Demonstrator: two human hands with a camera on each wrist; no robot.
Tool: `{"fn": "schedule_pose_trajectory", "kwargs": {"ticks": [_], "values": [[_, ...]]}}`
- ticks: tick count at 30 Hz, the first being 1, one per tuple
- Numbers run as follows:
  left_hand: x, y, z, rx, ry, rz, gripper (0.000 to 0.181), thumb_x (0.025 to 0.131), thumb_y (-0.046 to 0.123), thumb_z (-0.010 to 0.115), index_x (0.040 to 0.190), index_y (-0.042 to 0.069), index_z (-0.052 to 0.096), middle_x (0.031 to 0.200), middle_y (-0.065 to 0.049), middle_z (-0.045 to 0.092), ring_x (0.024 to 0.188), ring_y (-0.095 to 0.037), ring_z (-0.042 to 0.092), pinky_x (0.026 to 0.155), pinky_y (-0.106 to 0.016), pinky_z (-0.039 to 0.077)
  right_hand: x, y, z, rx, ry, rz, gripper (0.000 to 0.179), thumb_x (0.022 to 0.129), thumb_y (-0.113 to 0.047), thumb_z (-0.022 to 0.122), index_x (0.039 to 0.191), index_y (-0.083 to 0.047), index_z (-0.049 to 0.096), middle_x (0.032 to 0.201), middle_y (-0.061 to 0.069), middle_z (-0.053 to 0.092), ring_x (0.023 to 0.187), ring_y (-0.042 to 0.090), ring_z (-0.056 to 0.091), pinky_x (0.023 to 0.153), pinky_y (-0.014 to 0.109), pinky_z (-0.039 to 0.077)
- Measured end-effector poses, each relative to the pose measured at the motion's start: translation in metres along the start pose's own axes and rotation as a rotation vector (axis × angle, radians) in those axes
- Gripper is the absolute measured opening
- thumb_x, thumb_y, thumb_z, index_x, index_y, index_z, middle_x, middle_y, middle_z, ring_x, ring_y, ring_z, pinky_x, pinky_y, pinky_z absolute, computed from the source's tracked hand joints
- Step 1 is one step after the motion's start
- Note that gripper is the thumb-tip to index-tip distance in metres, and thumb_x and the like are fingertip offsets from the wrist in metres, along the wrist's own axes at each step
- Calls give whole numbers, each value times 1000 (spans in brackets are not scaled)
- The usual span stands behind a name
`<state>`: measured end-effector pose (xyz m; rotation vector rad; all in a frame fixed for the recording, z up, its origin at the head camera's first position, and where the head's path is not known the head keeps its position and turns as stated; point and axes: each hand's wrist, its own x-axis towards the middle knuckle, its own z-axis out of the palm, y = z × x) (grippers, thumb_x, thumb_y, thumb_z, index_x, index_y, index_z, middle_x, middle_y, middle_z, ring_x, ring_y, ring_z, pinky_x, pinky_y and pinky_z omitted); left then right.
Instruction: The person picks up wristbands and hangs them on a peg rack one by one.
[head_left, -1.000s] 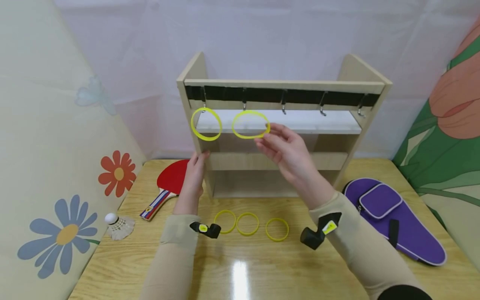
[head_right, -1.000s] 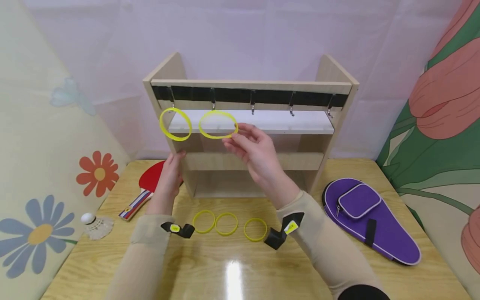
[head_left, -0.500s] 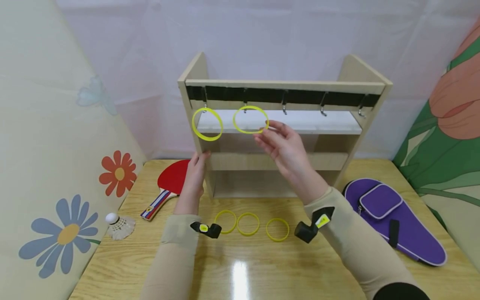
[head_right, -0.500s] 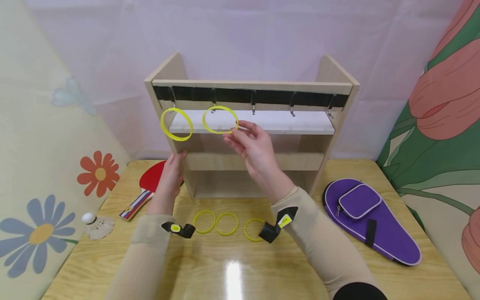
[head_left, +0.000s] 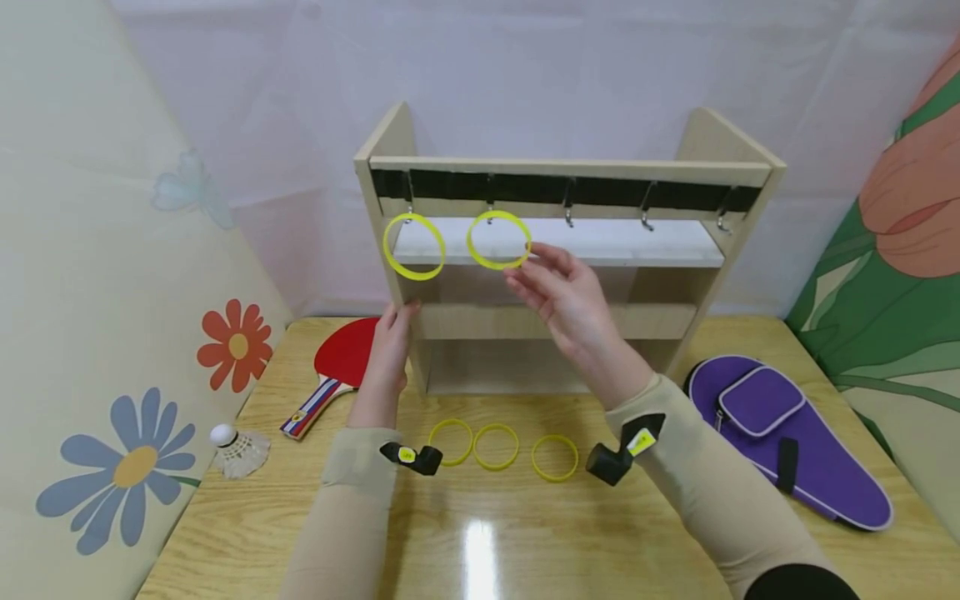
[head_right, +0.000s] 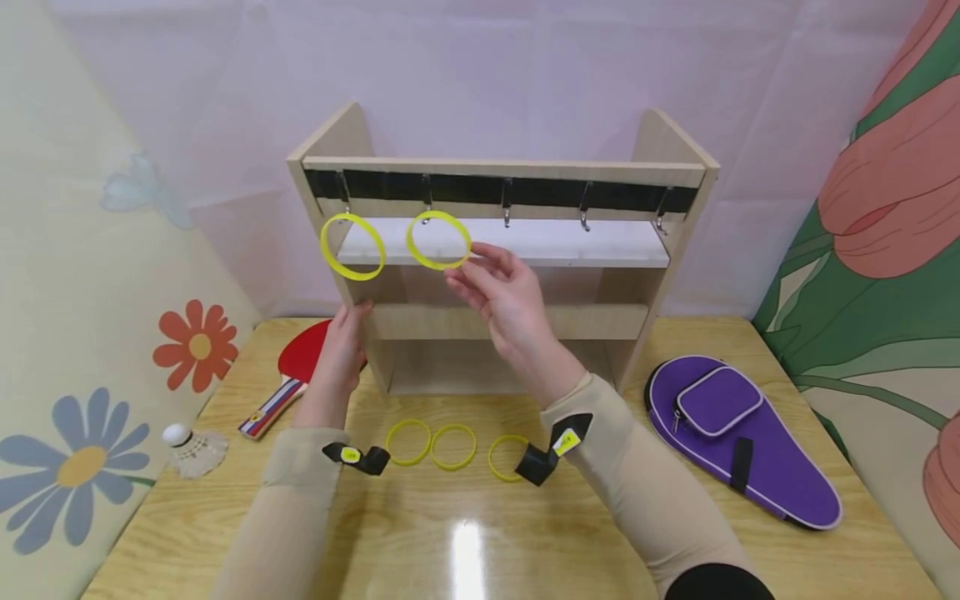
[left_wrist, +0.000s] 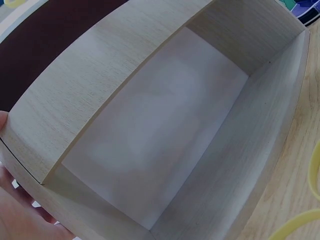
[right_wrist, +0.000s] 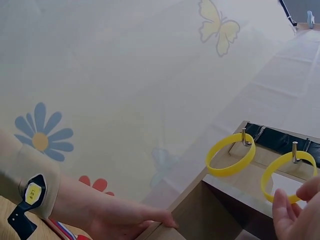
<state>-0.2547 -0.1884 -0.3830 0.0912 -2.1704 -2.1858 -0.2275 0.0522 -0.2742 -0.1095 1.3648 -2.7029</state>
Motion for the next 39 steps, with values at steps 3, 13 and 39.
{"fn": "schedule_pose_trajectory", "kwargs": {"ticks": [3,13,39], "values": [[0,0,0,2,2,2,52,101,38,42,151,26,36,145,-12,40,133,-30,36,113,-62,28,0,1,0,3,-6,-2,23,95,9,51,113,-4,55,107,10,59,83,15,69,80,22,57],[0,0,-1,1,0,0,51,101,38,42,151,27,37,145,-11,41,135,-31,35,114,-62,27,-2,4,-1,-38,-16,13,27,96,7,53,121,-2,55,109,10,64,87,14,70,81,21,57],[0,1,-1,18,-6,-20,54,101,39,42,153,32,32,150,-8,38,139,-30,30,114,-61,25,-11,28,-65,-340,-4,70,47,97,5,51,143,4,42,117,12,64,87,10,69,82,22,56]]}}
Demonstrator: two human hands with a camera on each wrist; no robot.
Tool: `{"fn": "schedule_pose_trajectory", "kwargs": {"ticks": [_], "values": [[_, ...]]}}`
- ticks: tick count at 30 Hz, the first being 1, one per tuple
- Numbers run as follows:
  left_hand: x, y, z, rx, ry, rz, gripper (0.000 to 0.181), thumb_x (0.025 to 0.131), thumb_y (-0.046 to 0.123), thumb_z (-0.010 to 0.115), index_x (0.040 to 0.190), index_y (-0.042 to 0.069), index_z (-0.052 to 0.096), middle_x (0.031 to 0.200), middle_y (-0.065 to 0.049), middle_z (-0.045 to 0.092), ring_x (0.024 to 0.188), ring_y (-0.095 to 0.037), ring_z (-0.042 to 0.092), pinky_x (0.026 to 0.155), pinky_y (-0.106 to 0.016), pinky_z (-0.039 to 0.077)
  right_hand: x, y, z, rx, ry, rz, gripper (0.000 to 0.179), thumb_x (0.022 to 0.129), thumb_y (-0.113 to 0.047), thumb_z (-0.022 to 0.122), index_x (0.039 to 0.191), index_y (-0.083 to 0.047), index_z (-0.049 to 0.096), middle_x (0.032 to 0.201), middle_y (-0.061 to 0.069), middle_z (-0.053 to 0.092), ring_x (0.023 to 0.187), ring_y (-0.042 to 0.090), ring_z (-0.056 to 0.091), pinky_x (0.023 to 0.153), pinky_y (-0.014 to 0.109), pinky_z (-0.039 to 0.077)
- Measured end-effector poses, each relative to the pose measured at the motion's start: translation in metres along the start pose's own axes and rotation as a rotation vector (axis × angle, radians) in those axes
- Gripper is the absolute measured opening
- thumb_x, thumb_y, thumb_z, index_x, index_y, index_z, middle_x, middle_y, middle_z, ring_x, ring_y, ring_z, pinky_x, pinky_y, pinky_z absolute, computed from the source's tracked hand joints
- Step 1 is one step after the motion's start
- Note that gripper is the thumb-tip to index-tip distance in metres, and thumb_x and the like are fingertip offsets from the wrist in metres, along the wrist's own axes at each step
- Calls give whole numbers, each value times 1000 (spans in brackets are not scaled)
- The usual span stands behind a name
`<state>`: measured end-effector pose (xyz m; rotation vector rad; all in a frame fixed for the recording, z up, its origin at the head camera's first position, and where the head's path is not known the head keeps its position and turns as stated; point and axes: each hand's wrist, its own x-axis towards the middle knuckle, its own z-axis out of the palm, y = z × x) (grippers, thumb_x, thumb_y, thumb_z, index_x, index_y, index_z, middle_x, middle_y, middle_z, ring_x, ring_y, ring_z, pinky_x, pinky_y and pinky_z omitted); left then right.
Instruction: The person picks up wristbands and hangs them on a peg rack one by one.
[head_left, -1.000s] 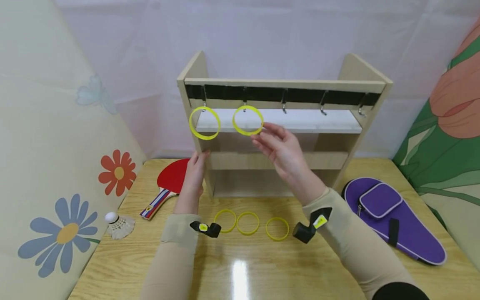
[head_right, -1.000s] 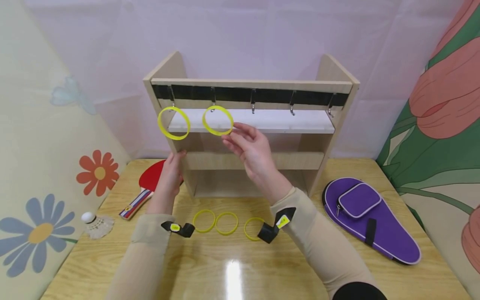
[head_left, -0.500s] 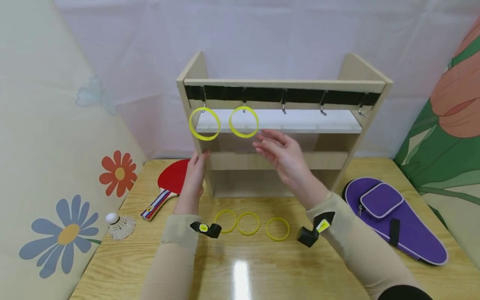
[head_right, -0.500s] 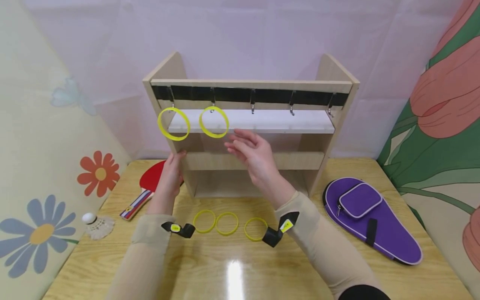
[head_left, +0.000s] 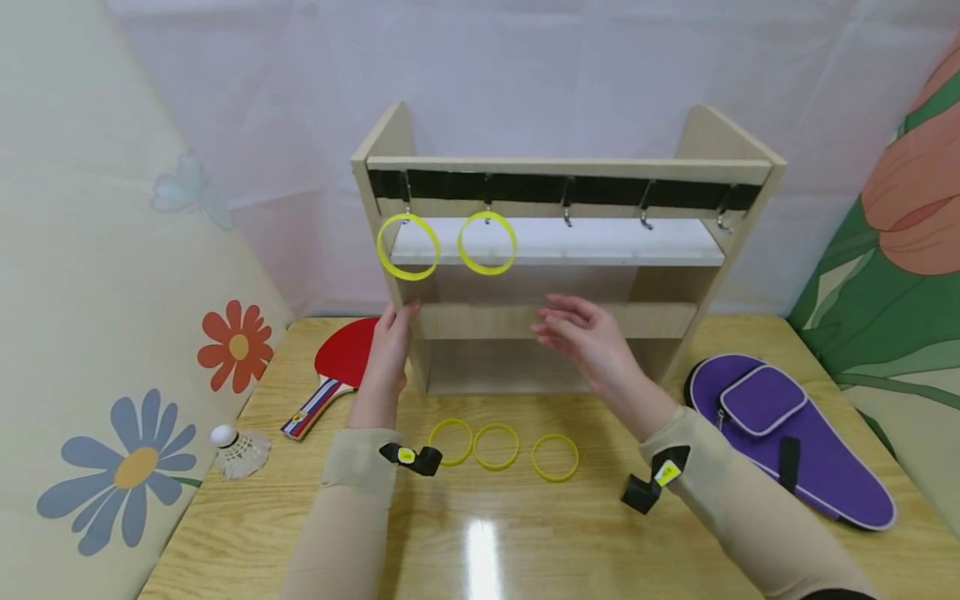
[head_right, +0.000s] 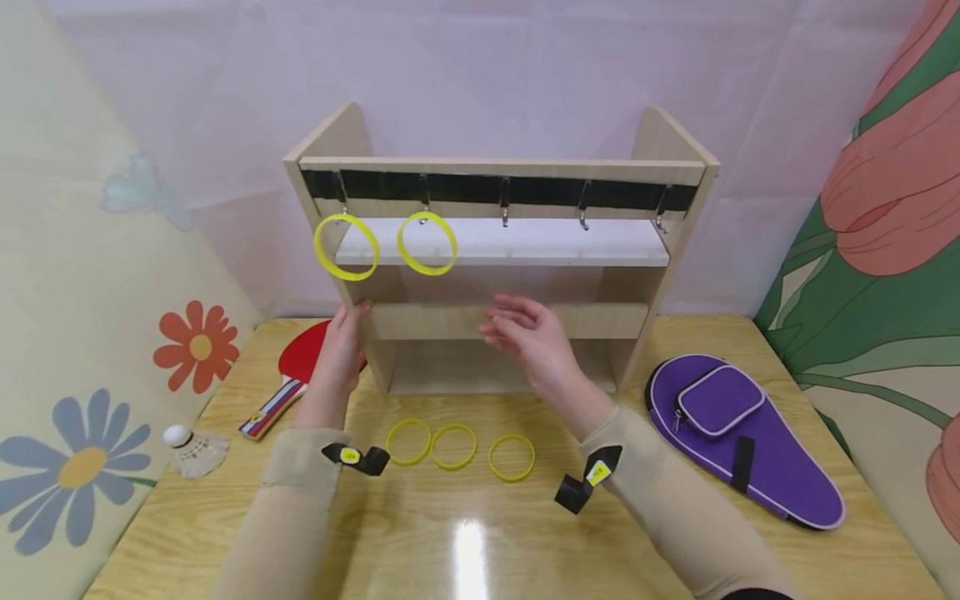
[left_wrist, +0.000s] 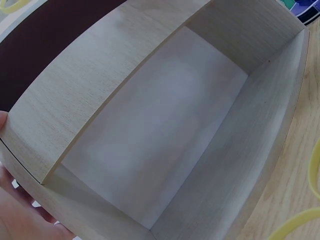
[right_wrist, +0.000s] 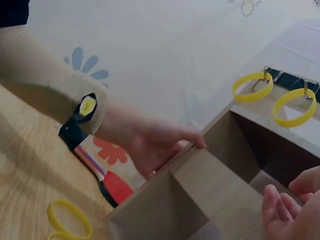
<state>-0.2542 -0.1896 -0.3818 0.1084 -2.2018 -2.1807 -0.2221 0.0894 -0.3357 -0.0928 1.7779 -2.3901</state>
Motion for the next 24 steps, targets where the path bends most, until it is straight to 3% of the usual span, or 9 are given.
{"fn": "schedule_pose_trajectory", "kwargs": {"ticks": [8,17,24], "values": [[0,-1,-1,-10,-4,4,54,101,39,42,153,31,33,149,-9,38,138,-31,31,114,-63,24,-5,17,-19,-88,5,31,47,98,3,51,143,4,42,130,23,57,86,9,69,81,21,56],[0,-1,0,-5,-1,-1,55,101,40,42,153,29,33,149,-10,38,138,-32,32,114,-64,24,-10,46,-40,-184,-34,29,47,97,3,53,142,10,41,102,0,67,81,7,68,78,21,57],[-1,1,1,-6,6,-6,54,101,39,42,153,25,33,146,-12,40,135,-32,35,113,-62,27,-11,73,-52,-219,-55,53,47,95,6,52,139,17,39,94,-3,66,78,8,67,77,24,57]]}}
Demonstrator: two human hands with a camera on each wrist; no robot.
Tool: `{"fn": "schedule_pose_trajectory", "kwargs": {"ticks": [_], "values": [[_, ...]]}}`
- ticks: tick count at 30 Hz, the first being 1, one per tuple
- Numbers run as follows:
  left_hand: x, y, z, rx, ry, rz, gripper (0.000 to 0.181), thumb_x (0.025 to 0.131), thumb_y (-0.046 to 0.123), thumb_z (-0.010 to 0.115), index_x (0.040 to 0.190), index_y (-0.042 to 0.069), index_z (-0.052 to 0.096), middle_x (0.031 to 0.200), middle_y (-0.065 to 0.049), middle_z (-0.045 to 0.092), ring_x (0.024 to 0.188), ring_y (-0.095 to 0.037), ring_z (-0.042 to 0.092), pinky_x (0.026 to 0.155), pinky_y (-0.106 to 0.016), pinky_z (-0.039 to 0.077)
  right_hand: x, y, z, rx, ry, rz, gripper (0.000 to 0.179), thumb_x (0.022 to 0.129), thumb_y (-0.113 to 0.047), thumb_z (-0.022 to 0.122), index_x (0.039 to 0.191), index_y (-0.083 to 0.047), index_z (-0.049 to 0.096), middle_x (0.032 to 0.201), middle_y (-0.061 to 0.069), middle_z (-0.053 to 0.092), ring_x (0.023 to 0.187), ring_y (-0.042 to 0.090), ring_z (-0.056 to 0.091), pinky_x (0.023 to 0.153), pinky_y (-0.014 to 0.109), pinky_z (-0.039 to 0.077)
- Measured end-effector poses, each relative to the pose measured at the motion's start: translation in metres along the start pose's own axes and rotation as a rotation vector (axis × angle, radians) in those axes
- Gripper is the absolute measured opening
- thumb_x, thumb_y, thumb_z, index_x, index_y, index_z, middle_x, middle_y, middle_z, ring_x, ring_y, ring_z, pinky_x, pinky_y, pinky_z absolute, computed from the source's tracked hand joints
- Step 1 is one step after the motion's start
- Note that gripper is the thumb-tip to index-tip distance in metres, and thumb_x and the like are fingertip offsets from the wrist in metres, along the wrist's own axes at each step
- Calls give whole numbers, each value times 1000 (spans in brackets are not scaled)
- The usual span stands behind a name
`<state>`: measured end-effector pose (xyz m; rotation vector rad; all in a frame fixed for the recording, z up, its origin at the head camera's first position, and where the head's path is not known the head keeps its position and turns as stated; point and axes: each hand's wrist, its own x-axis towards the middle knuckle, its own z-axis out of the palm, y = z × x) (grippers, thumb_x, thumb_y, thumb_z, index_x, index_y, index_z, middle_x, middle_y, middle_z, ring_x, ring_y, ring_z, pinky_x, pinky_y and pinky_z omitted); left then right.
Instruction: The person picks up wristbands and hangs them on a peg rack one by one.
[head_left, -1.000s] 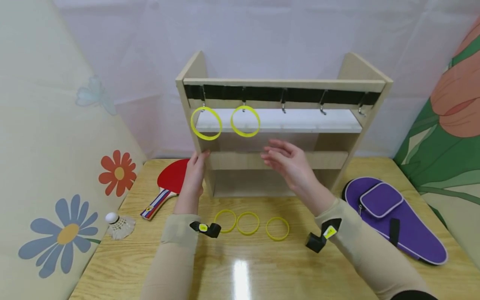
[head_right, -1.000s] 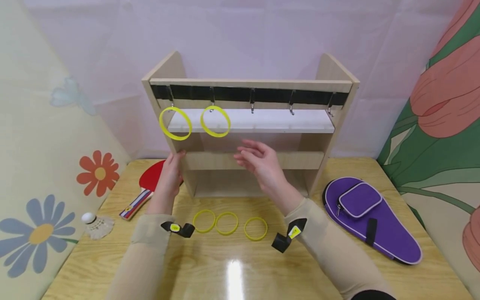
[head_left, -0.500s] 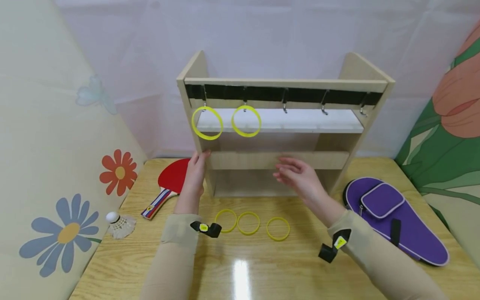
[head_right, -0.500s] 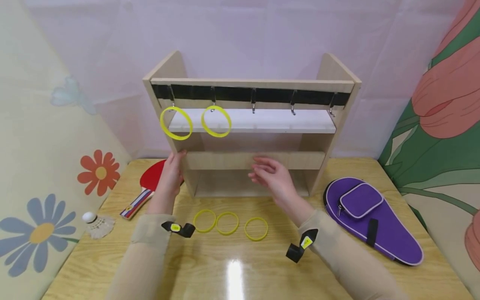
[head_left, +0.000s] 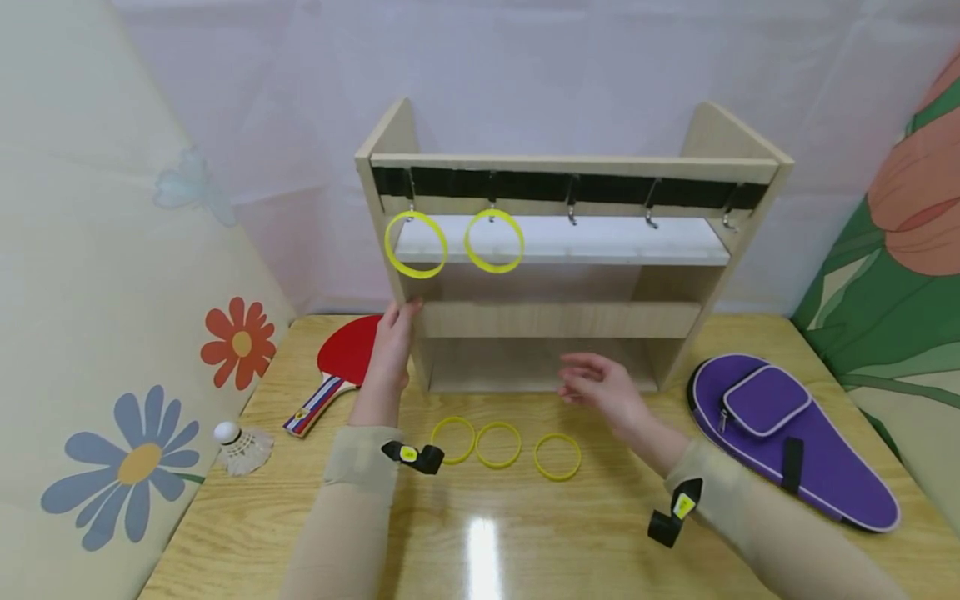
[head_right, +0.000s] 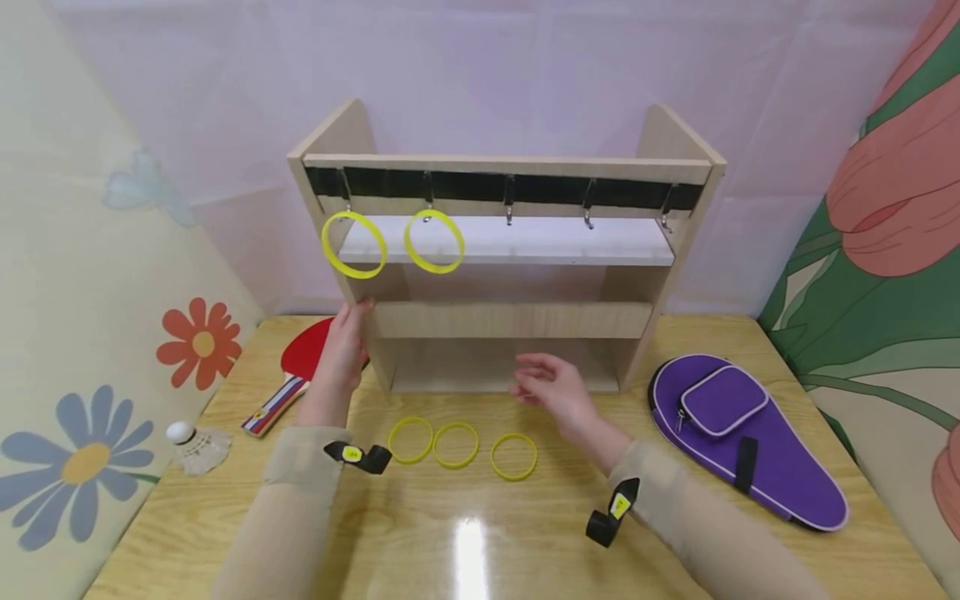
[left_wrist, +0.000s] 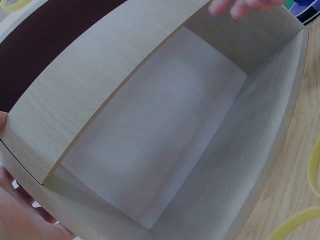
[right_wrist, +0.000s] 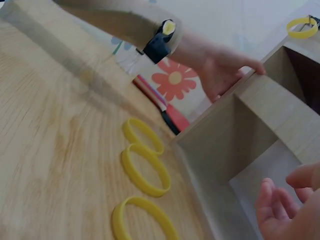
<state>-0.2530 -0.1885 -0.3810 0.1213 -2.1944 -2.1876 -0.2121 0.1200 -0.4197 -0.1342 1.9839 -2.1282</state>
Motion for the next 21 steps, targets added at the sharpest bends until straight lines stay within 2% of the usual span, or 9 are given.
{"fn": "schedule_pose_trajectory", "kwargs": {"ticks": [2,9,21], "values": [[0,0,0,-1,1,0,54,101,39,41,153,26,34,146,-12,40,134,-31,35,113,-61,27,0,6,-2,-11,2,13,47,95,6,52,139,17,39,94,-2,65,78,9,67,78,26,58],[1,0,0,2,10,-2,53,101,38,41,152,27,35,145,-12,40,132,-31,37,113,-61,28,-5,21,-8,-67,7,69,45,95,6,53,137,16,42,107,18,64,78,12,68,71,23,57],[0,0,0,-4,-4,-6,54,101,38,41,154,30,31,150,-10,38,138,-32,32,115,-61,25,-13,48,-18,-151,-36,99,43,93,6,56,132,18,44,92,10,63,67,9,62,63,23,55]]}}
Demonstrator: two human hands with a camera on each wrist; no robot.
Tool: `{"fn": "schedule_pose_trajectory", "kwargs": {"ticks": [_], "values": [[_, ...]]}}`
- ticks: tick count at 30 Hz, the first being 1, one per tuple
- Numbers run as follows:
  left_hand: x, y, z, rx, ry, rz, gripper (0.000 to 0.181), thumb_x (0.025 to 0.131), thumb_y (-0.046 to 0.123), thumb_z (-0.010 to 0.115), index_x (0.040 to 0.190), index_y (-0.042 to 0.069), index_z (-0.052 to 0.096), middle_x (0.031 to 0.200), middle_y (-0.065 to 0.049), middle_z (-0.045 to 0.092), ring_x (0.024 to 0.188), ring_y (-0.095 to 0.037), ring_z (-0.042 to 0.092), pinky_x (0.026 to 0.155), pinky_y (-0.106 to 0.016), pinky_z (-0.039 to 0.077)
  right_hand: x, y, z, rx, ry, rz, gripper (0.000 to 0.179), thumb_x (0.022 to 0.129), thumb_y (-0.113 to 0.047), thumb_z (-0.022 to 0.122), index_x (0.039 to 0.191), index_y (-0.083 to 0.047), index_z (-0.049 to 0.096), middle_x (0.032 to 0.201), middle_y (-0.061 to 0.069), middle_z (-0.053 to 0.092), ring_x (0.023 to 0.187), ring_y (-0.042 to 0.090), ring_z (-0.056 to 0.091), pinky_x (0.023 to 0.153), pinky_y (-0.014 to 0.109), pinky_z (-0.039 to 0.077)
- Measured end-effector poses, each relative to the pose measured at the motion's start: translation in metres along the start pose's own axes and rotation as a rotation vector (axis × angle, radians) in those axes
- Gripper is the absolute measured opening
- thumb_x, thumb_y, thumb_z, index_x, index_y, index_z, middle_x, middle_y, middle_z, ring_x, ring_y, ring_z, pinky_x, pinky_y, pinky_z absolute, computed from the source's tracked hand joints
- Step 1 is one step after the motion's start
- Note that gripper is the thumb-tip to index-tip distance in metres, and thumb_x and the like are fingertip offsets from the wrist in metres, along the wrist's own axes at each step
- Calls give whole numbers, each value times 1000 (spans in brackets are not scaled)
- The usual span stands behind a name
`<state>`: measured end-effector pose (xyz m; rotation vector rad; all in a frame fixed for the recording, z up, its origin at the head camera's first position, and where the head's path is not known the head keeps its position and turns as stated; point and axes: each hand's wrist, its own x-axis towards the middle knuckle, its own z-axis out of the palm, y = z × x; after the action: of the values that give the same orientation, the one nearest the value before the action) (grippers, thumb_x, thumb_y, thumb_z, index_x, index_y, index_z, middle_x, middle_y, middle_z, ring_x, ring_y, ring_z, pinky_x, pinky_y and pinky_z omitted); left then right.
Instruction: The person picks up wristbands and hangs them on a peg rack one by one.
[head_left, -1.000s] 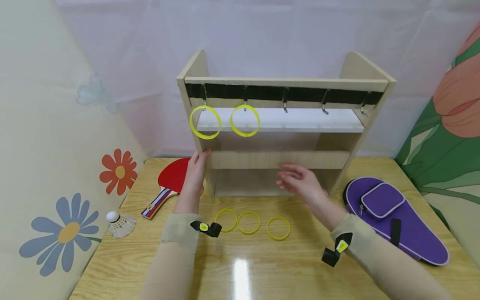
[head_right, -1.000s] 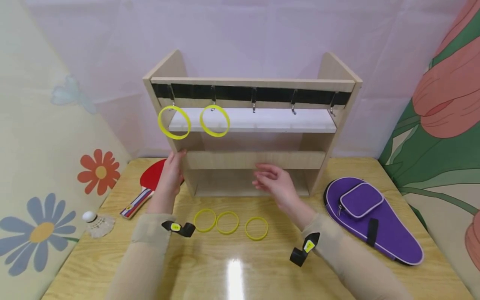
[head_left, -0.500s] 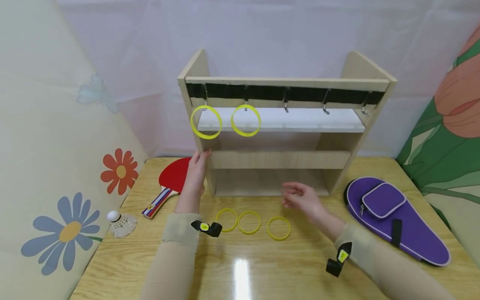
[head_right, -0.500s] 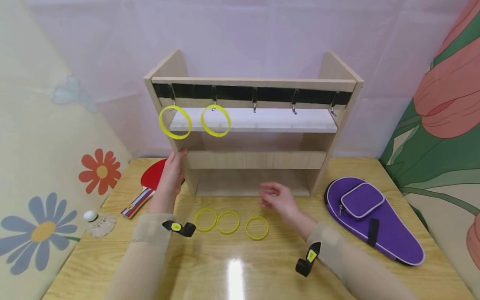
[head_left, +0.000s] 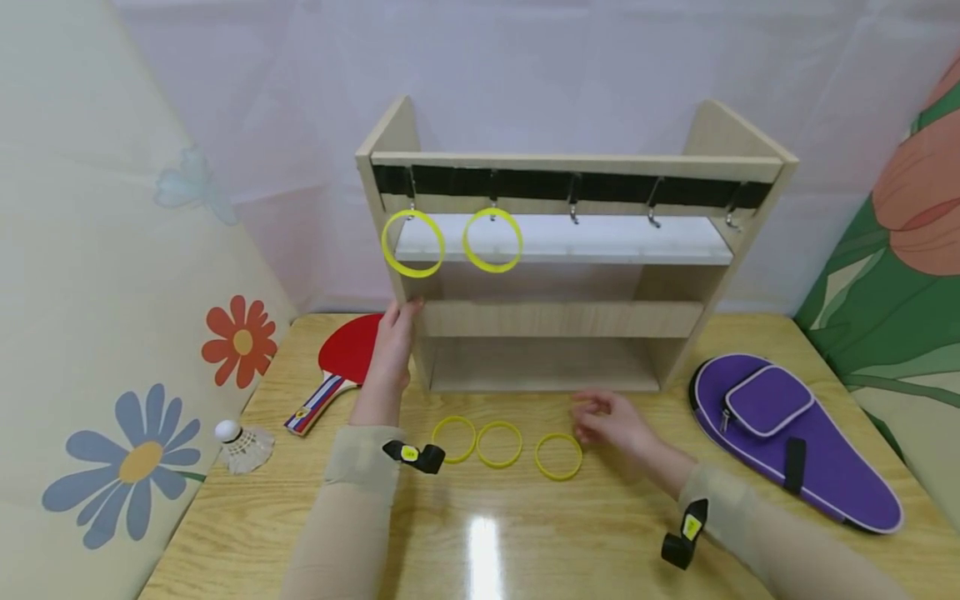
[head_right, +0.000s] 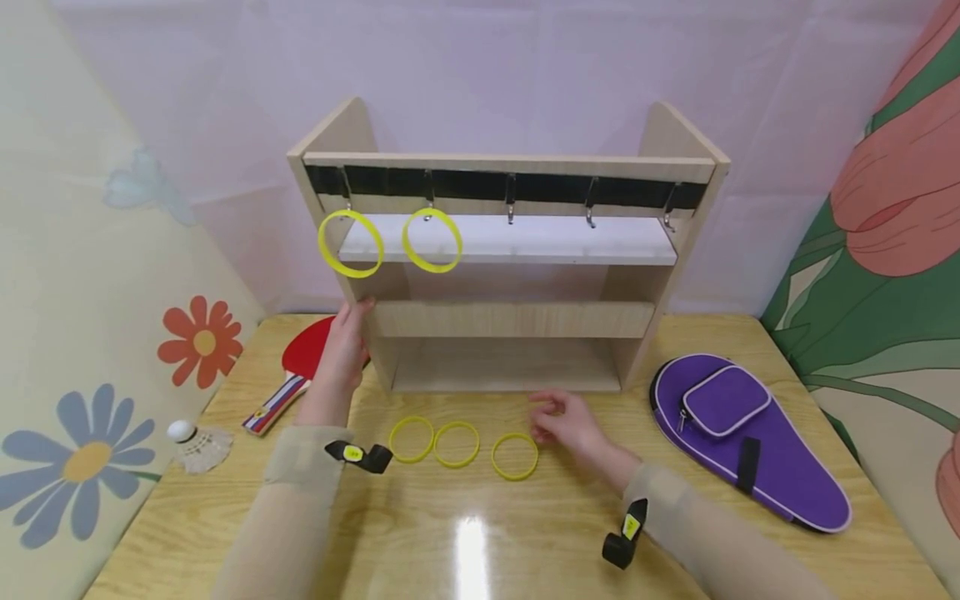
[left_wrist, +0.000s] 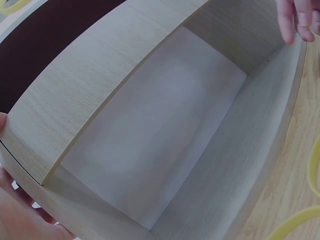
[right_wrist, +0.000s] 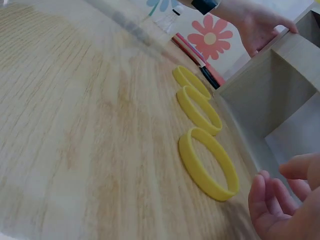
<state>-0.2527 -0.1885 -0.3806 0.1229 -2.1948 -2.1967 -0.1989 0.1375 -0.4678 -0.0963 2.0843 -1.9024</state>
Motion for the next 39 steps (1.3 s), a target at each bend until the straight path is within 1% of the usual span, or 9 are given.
{"fn": "schedule_pose_trajectory", "kwargs": {"ticks": [6,9,15,22,31,35,39], "values": [[0,0,-1,8,1,2,56,101,39,41,155,29,29,152,-10,36,140,-32,30,115,-62,25,-5,8,-2,-50,-10,39,41,93,5,57,131,16,48,90,8,65,67,10,62,61,25,56],[1,0,-1,17,2,0,57,101,39,41,155,30,28,153,-8,35,141,-32,29,115,-62,25,-7,11,-2,-87,-27,38,40,93,3,58,130,15,50,92,10,66,67,11,61,62,26,56],[2,-1,-1,29,5,-2,56,101,40,42,154,31,30,152,-7,37,140,-31,30,114,-62,25,-9,15,-3,-138,-58,14,39,92,0,60,128,14,51,96,13,66,69,12,61,62,26,56],[2,-1,-1,26,2,-5,57,101,40,42,155,30,29,153,-8,36,141,-32,30,114,-62,25,-11,17,-5,-231,-82,-20,36,93,-1,61,126,13,54,97,18,66,73,13,61,63,28,56],[1,-1,-1,4,0,13,56,101,38,41,155,29,30,151,-11,37,139,-33,31,114,-63,26,-13,21,-2,-303,-57,-24,32,90,1,64,121,8,59,92,12,67,71,13,62,62,26,55],[1,-1,-1,7,-1,9,56,101,38,42,155,30,30,151,-10,36,139,-32,31,114,-63,26,-14,22,-1,-343,-37,-34,30,88,0,67,118,5,62,89,10,67,72,12,62,62,25,55],[1,-1,-1,12,-7,7,56,101,38,41,155,28,29,152,-10,36,140,-32,30,115,-63,24,-13,23,1,-399,-19,-52,28,86,0,69,114,3,65,87,7,66,72,10,60,62,23,55]]}}
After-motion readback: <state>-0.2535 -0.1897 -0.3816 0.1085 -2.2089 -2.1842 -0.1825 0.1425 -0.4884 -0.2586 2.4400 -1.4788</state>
